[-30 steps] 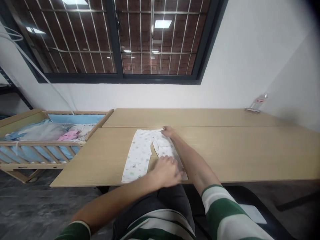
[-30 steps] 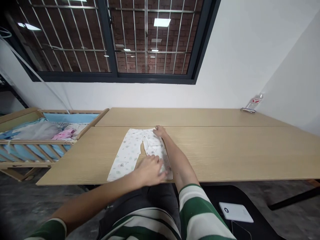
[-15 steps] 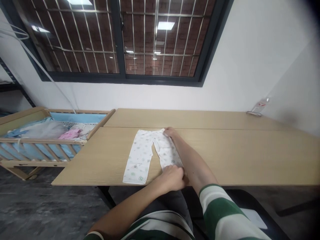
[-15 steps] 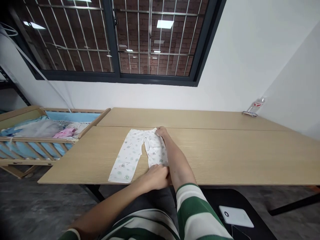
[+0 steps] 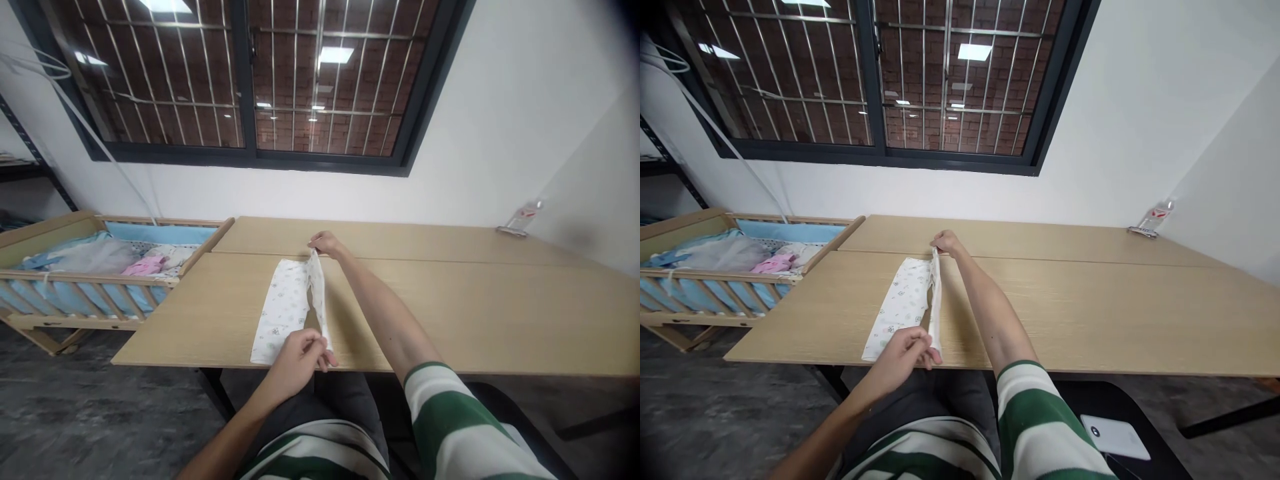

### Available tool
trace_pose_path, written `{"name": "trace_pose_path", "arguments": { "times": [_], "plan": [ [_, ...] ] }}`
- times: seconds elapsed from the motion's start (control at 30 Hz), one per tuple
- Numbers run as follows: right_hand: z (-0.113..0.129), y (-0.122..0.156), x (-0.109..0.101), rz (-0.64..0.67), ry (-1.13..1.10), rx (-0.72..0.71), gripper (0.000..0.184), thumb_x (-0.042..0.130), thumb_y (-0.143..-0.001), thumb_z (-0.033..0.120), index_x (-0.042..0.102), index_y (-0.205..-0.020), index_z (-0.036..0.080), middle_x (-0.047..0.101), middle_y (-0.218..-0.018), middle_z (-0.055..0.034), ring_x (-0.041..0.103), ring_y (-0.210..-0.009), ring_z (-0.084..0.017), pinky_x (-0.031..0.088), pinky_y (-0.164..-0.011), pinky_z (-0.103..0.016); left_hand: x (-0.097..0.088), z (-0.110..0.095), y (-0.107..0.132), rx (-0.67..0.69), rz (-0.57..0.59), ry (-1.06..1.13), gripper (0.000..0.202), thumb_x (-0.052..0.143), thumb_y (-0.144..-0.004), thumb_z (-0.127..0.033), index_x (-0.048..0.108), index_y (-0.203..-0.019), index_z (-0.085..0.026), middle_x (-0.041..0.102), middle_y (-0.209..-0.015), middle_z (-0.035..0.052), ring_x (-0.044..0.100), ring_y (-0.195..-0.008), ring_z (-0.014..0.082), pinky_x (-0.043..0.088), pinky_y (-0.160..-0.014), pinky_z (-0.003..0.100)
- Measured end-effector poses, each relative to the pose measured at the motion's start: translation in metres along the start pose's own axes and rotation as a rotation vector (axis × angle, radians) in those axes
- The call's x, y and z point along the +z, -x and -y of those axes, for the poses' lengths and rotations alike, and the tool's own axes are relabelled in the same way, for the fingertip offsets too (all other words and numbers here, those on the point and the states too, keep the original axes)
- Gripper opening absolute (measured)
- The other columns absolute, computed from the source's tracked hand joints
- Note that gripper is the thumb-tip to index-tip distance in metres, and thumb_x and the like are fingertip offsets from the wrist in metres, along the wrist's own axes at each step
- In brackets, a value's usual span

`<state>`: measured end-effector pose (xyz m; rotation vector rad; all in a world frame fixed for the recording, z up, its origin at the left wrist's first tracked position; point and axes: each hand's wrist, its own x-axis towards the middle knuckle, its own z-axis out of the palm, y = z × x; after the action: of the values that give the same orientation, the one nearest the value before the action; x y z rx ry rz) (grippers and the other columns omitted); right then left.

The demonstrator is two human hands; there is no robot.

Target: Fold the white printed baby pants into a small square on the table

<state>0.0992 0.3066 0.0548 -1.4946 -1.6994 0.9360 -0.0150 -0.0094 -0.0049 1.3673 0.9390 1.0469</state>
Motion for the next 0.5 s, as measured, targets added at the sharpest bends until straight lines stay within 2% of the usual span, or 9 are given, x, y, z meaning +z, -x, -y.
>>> {"name": "trace_pose_path", "arguments": {
  "times": [0.13,0.27,0.4,0.5],
  "plan": [
    [0.01,-0.001,0.039,0.014,0.039,-0.007,0.026,0.078,-0.071,0.011,0.059,-0.088,0.015,0.056,-0.057,0.0053,0.055,-0.052,-0.009,0.045,-0.051,-0.017,-0.04,0.004,0.033,-0.009,-0.17,-0.083,0.032,0.052,-0.092,-0.045,0.056,-0.073,-0.02,0.074,-0.071,0.004,0.061,-0.059,0.0138,0.048,-0.063,0.026],
    [0.01,-0.004,0.08,0.004,0.136,-0.005,0.032,0.075,-0.069,0.01,0.061,-0.097,0.014,0.062,-0.065,0.0032,0.058,-0.058,-0.01,0.044,-0.054,-0.016,-0.072,0.017,0.048,-0.096,-0.257,-0.214,0.035,0.051,-0.09,-0.048,0.058,-0.069,-0.021,0.071,-0.064,0.0029,0.056,-0.052,0.0141,0.043,-0.056,0.027],
    [0.005,-0.006,0.111,-0.016,0.233,-0.014,0.03,0.071,-0.067,0.007,0.063,-0.095,0.015,0.068,-0.08,-0.002,0.063,-0.073,-0.013,0.045,-0.061,-0.018,-0.088,0.026,0.056,-0.177,-0.293,-0.383,0.04,0.047,-0.091,-0.051,0.058,-0.066,-0.021,0.068,-0.061,0.0023,0.055,-0.053,0.0157,0.039,-0.054,0.027],
    [0.001,-0.005,0.125,-0.015,0.279,-0.033,0.026,0.07,-0.068,0.006,0.063,-0.091,0.016,0.07,-0.084,-0.0047,0.064,-0.08,-0.017,0.046,-0.063,-0.02,-0.092,0.028,0.059,-0.203,-0.309,-0.557,0.044,0.043,-0.093,-0.048,0.055,-0.06,-0.021,0.066,-0.058,0.0019,0.057,-0.055,0.0158,0.037,-0.057,0.027]
  ]
}}
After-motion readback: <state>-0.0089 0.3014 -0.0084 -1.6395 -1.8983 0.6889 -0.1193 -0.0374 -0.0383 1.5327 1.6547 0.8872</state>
